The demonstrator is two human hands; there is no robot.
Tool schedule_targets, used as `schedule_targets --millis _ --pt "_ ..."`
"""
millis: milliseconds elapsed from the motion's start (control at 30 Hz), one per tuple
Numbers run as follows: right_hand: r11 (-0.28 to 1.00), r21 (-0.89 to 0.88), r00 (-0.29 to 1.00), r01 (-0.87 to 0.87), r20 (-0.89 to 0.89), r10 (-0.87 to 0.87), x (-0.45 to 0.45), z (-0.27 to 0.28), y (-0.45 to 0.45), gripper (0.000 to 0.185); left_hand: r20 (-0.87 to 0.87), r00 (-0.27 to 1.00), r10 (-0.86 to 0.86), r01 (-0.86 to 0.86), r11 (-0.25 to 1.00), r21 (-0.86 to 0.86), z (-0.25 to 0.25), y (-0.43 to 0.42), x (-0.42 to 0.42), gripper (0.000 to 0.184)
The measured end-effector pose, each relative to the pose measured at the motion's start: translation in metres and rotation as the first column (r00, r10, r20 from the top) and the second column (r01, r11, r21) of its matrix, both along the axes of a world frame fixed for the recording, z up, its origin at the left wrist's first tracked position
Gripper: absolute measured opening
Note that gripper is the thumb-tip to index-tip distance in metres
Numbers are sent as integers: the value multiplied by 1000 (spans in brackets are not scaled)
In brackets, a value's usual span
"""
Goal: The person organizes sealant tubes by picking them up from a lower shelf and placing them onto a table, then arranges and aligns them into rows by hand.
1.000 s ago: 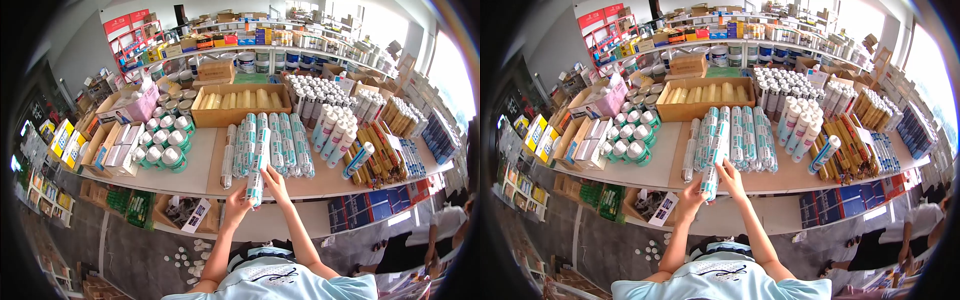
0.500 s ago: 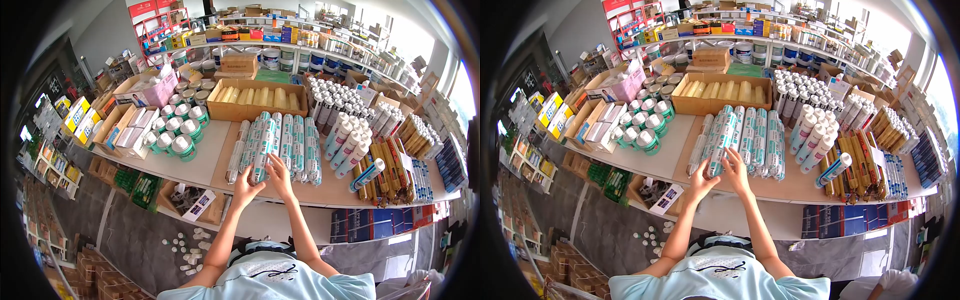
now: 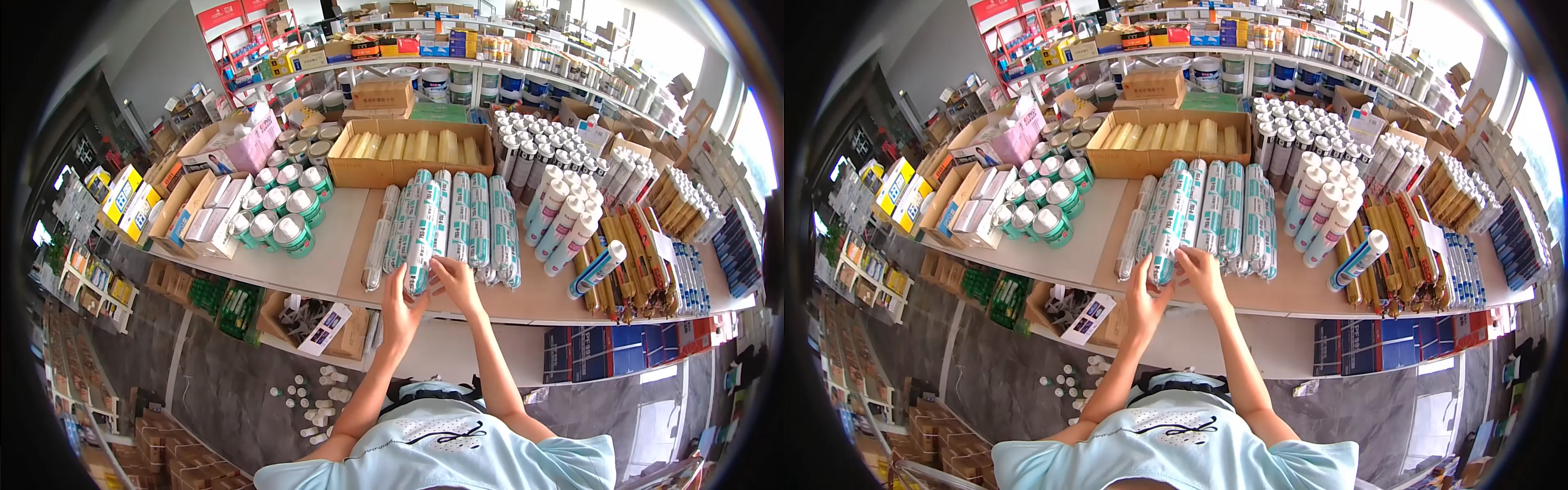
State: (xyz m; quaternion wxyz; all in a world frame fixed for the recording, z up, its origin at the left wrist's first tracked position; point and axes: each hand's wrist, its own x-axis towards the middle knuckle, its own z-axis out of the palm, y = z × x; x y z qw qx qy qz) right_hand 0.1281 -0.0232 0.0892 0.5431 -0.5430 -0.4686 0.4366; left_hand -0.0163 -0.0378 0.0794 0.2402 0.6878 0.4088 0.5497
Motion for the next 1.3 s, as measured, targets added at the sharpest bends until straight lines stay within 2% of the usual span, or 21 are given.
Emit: schedule_targets --millis 133,167,200,233,267,300,333,400,467,533,567,600,667,700,800,833,933,967,1067,1200,1300 --pt "978 -152 973 -146 -198 115 -1 1 -5 45 18 999 -44 44 999 5 -3 3 -3 64" --pt "956 -234 972 -174 -199 128 -3 3 -8 49 26 999 -48 48 999 11 -3 3 -3 63" --pt "953 -243 970 -180 -203 131 -7 -1 -5 49 23 999 -43 43 999 1 -3 3 -4 63" --pt "954 -199 890 -222 -441 115 -12 -11 -1 52 26 998 -58 58 998 1 -4 4 -5 63" --pt "956 -151 754 -250 -650 95 -15 -21 4 56 31 997 -74 74 997 -1 -5 4 -6 63" --pt "907 -176 672 -383 -727 143 -14 -24 10 62 76 992 -104 109 991 -77 1 -1 -7 62" --pt "903 -187 672 -388 -728 138 -14 -29 12 62 78 992 -97 104 991 -88 -2 -1 -7 62" --pt "888 -27 441 -459 -874 202 -18 -32 16 64 69 992 -105 110 990 -85 -5 -1 -10 63" --pt "879 13 405 -477 -884 233 -24 -30 16 61 89 991 -100 110 986 -125 -3 -7 -11 62" --pt "871 106 64 -481 -986 155 -35 -5 10 60 140 982 -128 144 984 -109 0 -8 -14 60" --pt "871 151 -80 -467 -989 128 -38 -26 23 61 145 980 -136 151 984 -97 2 -8 -15 57" --pt "874 153 -79 -462 -988 131 -41 -28 28 61 145 979 -142 157 983 -94 3 -8 -15 57" --pt "868 246 -205 -431 -964 171 -48 -33 35 65 239 961 -141 166 982 -87 2 -10 -18 53" --pt "893 156 -200 -421 -977 76 -50 -19 34 69 239 962 -128 166 976 -143 2 -10 -22 48" --pt "890 185 -147 -416 -980 136 -49 -25 41 65 251 961 -117 167 969 -185 5 -14 -27 43" --pt "908 132 -91 -398 -990 104 -50 -24 39 66 282 952 -118 177 965 -195 6 -15 -27 40" --pt "896 154 -83 -415 -988 132 -49 -28 41 67 254 963 -93 149 966 -212 3 -15 -29 37" --pt "914 90 -102 -395 -993 54 -49 -29 43 68 255 963 -91 148 965 -215 1 -15 -30 37" --pt "923 35 -30 -384 -999 25 -50 -28 44 71 237 968 -82 139 962 -233 -4 -15 -31 33" --pt "925 31 -44 -378 -999 16 -51 -25 44 70 203 977 -72 120 965 -235 -4 -16 -29 29" --pt "934 -20 7 -358 -1000 -18 -52 -21 44 70 182 981 -59 103 966 -239 -3 -16 -29 29"
